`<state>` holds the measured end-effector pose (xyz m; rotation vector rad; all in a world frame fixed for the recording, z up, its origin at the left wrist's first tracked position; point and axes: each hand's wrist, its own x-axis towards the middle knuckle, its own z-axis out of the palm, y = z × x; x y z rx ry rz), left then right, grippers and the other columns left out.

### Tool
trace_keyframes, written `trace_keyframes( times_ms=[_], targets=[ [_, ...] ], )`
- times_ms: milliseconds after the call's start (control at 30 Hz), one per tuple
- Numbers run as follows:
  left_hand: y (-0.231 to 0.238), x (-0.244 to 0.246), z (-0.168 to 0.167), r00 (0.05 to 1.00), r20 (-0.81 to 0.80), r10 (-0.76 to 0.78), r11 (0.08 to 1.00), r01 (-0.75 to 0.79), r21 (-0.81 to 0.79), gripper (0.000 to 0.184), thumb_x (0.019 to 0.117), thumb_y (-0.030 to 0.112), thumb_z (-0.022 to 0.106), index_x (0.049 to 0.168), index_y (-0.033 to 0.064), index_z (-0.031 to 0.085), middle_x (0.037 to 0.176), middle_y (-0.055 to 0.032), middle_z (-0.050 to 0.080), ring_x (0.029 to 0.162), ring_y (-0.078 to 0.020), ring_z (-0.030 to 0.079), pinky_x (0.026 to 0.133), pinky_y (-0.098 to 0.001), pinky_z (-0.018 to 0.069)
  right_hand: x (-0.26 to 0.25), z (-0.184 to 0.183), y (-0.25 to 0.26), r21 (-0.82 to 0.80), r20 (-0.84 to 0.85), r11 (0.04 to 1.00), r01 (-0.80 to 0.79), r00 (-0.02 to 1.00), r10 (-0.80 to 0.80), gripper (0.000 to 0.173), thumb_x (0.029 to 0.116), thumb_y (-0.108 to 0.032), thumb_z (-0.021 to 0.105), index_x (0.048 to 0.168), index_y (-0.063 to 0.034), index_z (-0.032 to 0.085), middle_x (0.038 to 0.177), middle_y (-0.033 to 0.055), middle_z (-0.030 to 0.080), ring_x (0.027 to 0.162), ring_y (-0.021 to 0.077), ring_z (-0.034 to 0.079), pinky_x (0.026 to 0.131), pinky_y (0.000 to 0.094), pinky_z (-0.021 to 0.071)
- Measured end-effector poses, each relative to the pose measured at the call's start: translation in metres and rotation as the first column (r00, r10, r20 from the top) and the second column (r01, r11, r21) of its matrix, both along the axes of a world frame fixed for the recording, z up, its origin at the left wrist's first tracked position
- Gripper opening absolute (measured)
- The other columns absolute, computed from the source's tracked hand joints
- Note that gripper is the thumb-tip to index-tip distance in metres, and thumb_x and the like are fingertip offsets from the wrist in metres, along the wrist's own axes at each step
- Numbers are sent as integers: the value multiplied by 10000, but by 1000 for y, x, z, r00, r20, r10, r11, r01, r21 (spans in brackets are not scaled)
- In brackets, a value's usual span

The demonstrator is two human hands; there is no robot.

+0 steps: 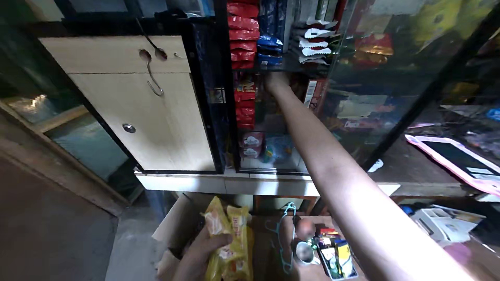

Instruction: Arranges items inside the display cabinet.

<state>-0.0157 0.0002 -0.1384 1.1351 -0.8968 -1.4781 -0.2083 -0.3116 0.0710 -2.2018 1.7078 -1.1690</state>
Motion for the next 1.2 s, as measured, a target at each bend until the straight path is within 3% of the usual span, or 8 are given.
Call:
trace_keyframes(
  times_ms=[200, 400, 533, 733, 867, 1033, 1100, 1200],
  targets=[
    [23, 27, -28, 992, -24, 126, 990, -124, 67, 336, 792, 7, 580, 1113, 106, 576, 843, 47, 757, 743, -54, 728, 696, -255, 625, 1, -26, 31, 235, -182, 944, 232, 964, -192, 611, 1028, -282, 590, 1515, 42, 415, 1617, 331, 242, 1464, 548, 275, 1106, 655, 364],
    [16, 22, -33, 995, -32, 100, 992, -97, 84, 274, 843, -1, 522, 1092, 98, 577, 830, 38, 753, 741, -60, 727, 697, -257, 622, 8, -42, 46, 290, -295, 912, 290, 934, -203, 478, 1057, -210, 521, 1519, -93, 483, 1547, 354, 362, 1398, 581, 354, 1051, 766, 284],
    [8, 11, -36, 999, -42, 9, 996, -6, 84, 329, 817, 35, 589, 1141, 91, 568, 862, 27, 758, 765, -69, 732, 713, -268, 626, 7, -37, 67, 326, -264, 899, 293, 941, -212, 468, 1048, -202, 557, 1500, -96, 506, 1617, 313, 251, 1389, 549, 381, 1019, 685, 401],
    [-9, -17, -35, 984, 1, -178, 969, 175, 176, 339, 831, 13, 568, 1163, 69, 538, 863, 7, 749, 764, -85, 730, 715, -288, 628, -5, -25, 141, 192, -367, 954, 230, 918, -148, 392, 1007, -103, 593, 1395, -46, 595, 1497, 295, 396, 1251, 446, 536, 910, 510, 531],
    [-24, -56, -31, 942, 45, -334, 922, 316, 224, 306, 890, -30, 509, 1184, 51, 522, 863, 16, 737, 772, -68, 721, 735, -272, 620, -73, -20, 214, 194, -287, 979, 60, 958, -2, 517, 940, -77, 683, 1429, -221, 599, 1449, 225, 456, 1186, 378, 580, 841, 479, 566],
    [-50, -120, -35, 823, 72, -563, 811, 534, 238, 381, 837, 30, 633, 1209, 29, 554, 914, -11, 734, 813, -87, 716, 763, -293, 617, -235, -59, 282, 15, -111, 978, -208, 972, 208, 393, 882, -94, 657, 1267, -131, 722, 1068, 65, 660, 940, 157, 631, 802, 335, 554],
    [-60, -158, -24, 744, 137, -654, 749, 612, 252, 459, 849, 7, 641, 1288, 2, 508, 985, -32, 698, 862, -82, 688, 793, -285, 597, -296, -75, 299, 35, -44, 998, -55, 997, 57, 360, 908, -64, 597, 1249, -75, 710, 1118, 83, 684, 1014, 179, 651, 895, 373, 555],
    [-76, -236, 3, 642, 199, -741, 671, 699, 248, 503, 929, -23, 604, 1403, -13, 436, 1122, -93, 646, 959, -102, 655, 845, -299, 569, -366, -102, 294, 76, -24, 922, 381, 925, -380, 363, 949, 45, 605, 1300, -21, 669, 1189, 287, 660, 1075, 458, 635, 932, 630, 481]
  ],
)
